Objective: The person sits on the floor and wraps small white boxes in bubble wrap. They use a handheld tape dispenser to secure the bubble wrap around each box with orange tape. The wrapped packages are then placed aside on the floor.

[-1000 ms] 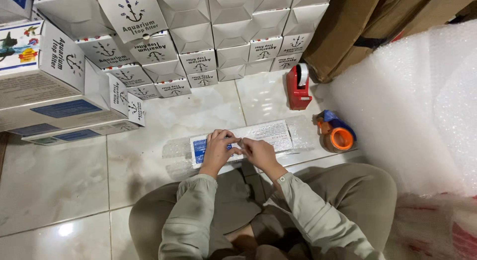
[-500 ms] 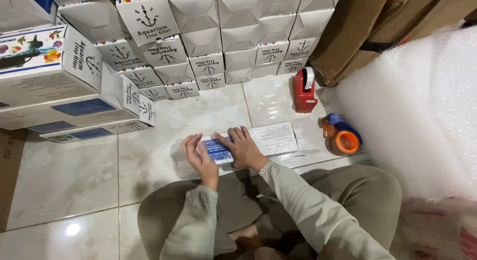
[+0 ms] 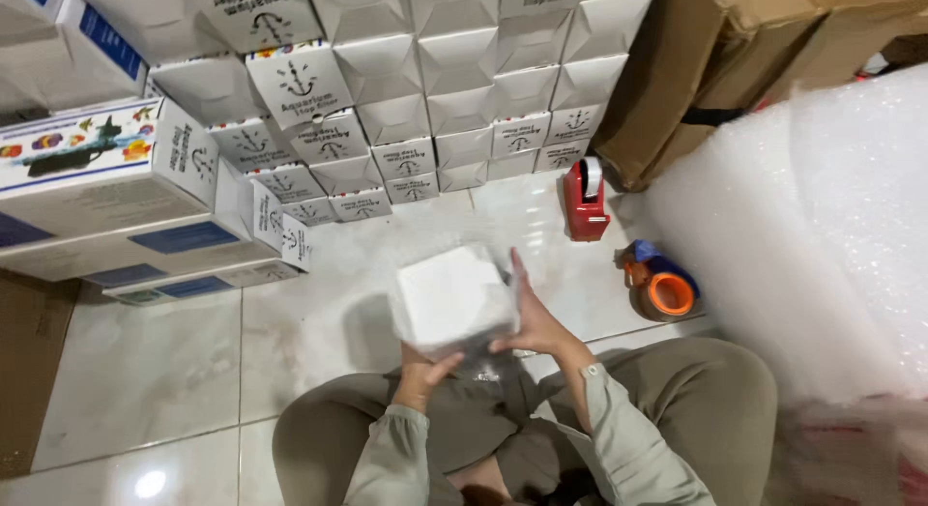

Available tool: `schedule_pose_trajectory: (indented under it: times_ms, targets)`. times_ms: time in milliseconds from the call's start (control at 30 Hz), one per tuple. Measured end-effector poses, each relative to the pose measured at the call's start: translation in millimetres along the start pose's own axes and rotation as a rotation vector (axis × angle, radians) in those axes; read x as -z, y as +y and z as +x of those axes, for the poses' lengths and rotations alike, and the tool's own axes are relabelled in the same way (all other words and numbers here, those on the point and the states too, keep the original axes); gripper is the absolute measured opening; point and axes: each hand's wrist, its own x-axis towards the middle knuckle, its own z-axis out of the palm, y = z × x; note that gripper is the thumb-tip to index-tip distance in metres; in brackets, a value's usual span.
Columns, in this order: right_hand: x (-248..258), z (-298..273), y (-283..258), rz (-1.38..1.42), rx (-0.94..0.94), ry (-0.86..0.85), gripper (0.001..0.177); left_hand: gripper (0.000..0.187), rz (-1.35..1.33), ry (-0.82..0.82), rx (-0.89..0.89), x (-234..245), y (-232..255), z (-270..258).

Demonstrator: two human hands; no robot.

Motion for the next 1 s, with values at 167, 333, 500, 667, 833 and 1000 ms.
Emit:
schedule_pose_trajectory:
  times_ms: [167, 333, 500, 667, 833, 1000]
  targets:
    - [-10.7, -43.3, 50.3, -0.206, 0.005, 0.558, 0.142, 0.138, 0.051, 0.021, -0.223, -16.4, 116.9, 36.0]
    - [-44.3, -33.2, 7.8, -0.323, 0.185, 0.768, 0.061, 0.098, 0.355, 0.126, -0.254, -31.3, 161.5, 42.1]
    - [-20.9, -8.1, 9.7, -0.25, 0.17, 0.665, 0.074, 0.069, 0.497, 0.131, -0.422, -16.9, 177.2, 58.9]
    - [-2.5, 9.1, -11.1, -0.212, 0.235, 0.566, 0.081, 0.036, 0.503, -0.01, -0.32, -19.1, 225.6, 82.7]
    - [34.9, 29.4, -24.4, -0.368, 0.171, 0.227, 0.034, 0.027, 0.583, -0.178, -0.113, -13.8, 259.2, 113.0]
    - [28.4, 45.0, -113.6, -0.236, -0.057, 0.145, 0.014, 0.022, 0.591, -0.236, 0.087, -17.6, 302.3, 131.1]
